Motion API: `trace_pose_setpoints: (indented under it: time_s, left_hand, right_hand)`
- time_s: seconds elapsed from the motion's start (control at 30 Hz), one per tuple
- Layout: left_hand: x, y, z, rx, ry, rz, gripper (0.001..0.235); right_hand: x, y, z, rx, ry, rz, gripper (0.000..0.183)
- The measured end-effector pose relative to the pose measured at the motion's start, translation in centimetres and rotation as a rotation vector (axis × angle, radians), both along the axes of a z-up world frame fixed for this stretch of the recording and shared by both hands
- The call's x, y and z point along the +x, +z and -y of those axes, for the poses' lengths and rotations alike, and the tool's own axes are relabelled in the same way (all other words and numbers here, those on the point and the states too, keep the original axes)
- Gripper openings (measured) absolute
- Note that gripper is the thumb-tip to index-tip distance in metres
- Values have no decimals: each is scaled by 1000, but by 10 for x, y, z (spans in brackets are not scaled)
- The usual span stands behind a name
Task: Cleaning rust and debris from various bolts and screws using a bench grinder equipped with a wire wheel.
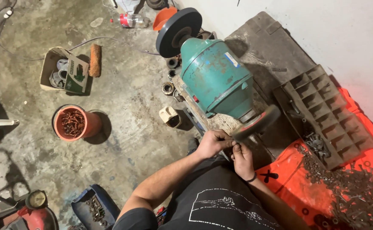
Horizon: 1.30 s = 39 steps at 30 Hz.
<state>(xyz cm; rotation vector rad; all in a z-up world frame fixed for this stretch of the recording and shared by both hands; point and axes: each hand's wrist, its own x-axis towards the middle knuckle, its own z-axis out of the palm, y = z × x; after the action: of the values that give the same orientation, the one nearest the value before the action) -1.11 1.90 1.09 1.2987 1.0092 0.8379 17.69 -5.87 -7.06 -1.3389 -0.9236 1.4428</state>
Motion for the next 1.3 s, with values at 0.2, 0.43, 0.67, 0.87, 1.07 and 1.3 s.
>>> trace_pose_setpoints:
  time_s: [0.2,0.43,0.67,0.87,1.07,1.3]
  left_hand:
    - [4,3,0,37,5,-36,14]
    - [-4,15,2,74,-27,-90,8]
    - [1,26,-1,-188,24,42,12]
    - [1,28,1,-223,40,76,15]
    - [2,40,-3,-236,-10,82,16]
    - [4,41,-5,-234,0,47,17]
  right_hand:
    - [7,-23,8,-5,-43,-96,26]
    - [-11,35,0,-189,-64,16,23]
    - [-10,41,-2,28,41,68,33]
    - [-9,37,1,44,35,-10,36]
    - [-4,24,6,87,6,-27,36]
    - [-2,11,8,123,-36,-106,36]
